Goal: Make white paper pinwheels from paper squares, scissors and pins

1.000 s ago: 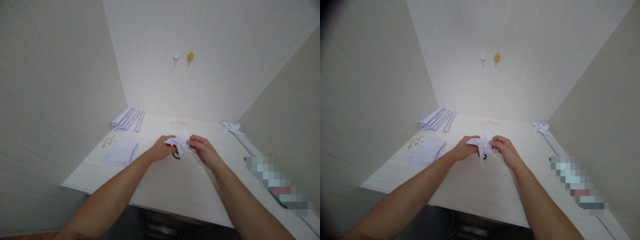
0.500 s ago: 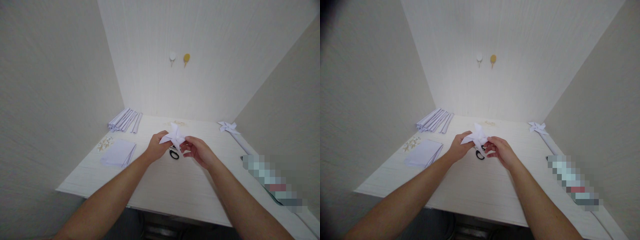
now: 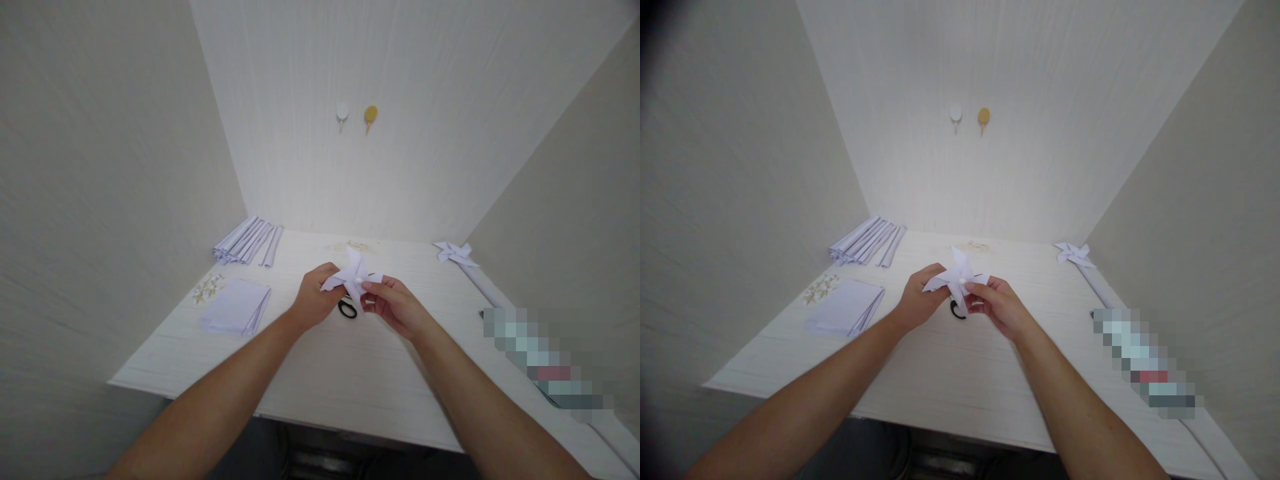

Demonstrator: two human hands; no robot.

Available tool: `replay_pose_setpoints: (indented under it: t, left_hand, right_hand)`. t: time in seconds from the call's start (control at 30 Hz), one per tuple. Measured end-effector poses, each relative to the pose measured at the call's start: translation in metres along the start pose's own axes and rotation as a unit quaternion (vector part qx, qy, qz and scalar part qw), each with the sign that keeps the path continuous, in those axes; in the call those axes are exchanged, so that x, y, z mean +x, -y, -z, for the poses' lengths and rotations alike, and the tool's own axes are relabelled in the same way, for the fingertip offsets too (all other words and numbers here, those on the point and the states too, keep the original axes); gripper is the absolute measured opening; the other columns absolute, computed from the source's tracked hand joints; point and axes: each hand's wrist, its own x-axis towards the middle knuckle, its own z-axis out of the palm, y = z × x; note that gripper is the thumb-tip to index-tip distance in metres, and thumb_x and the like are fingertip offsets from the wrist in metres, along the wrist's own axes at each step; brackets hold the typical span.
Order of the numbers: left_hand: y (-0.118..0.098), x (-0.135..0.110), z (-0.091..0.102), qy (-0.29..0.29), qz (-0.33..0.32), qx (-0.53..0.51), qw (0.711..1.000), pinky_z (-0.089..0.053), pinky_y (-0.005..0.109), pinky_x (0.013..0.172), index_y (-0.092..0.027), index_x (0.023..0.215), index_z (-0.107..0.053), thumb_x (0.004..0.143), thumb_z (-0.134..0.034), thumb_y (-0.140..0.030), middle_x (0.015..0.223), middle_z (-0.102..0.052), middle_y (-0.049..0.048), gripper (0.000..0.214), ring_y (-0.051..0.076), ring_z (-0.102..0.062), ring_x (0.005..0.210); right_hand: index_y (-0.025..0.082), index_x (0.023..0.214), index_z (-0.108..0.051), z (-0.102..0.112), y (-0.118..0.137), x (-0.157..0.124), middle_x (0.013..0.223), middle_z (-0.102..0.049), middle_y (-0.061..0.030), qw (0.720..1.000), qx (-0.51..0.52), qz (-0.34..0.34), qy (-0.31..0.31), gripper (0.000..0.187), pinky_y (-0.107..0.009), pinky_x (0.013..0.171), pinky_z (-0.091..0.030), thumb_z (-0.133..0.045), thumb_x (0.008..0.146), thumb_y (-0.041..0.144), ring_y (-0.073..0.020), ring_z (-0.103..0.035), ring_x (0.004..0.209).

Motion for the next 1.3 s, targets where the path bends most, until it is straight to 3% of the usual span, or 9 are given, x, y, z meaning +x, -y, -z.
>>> replay_pose_setpoints:
  t: [0.53,0.67,1.3]
  left_hand:
    - [-0.0047,-0.0018,0.0031,0.070,-0.080,0.031,0.994,-0.046,0.029,0.073,-0.017,0.081,-0.069,0.087,-0.066,-0.019,0.083,-0.064,0.0054,0.007,0.018,-0.060,0.080]
    - [-0.0054,-0.0005,0.0050,0.078,-0.117,0.037,0.989,-0.047,0.031,0.075,-0.017,0.081,-0.069,0.089,-0.065,-0.022,0.082,-0.066,0.0079,0.010,0.019,-0.060,0.081]
    - [-0.0039,-0.0010,0.0029,0.079,-0.112,0.043,0.990,-0.048,0.030,0.073,-0.017,0.081,-0.072,0.088,-0.069,-0.029,0.087,-0.066,0.0086,0.014,0.018,-0.061,0.080]
  right_hand:
    - [0.017,0.076,-0.073,0.0015,0.0004,0.0013,0.076,-0.070,-0.0023,0.999,-0.008,0.007,-0.035,0.024,-0.025,0.058,-0.044,-0.088,0.065,0.033,-0.0123,-0.057,0.064]
    - [0.021,0.087,-0.071,-0.0010,0.0020,0.0005,0.079,-0.068,-0.0004,0.999,0.003,0.008,-0.031,0.029,-0.025,0.056,-0.045,-0.085,0.068,0.037,-0.0134,-0.057,0.066]
    - [0.021,0.086,-0.065,0.0011,-0.0016,0.0033,0.076,-0.066,0.0010,0.996,-0.074,0.008,-0.052,0.034,-0.025,0.057,-0.040,-0.085,0.068,0.042,-0.0127,-0.056,0.065]
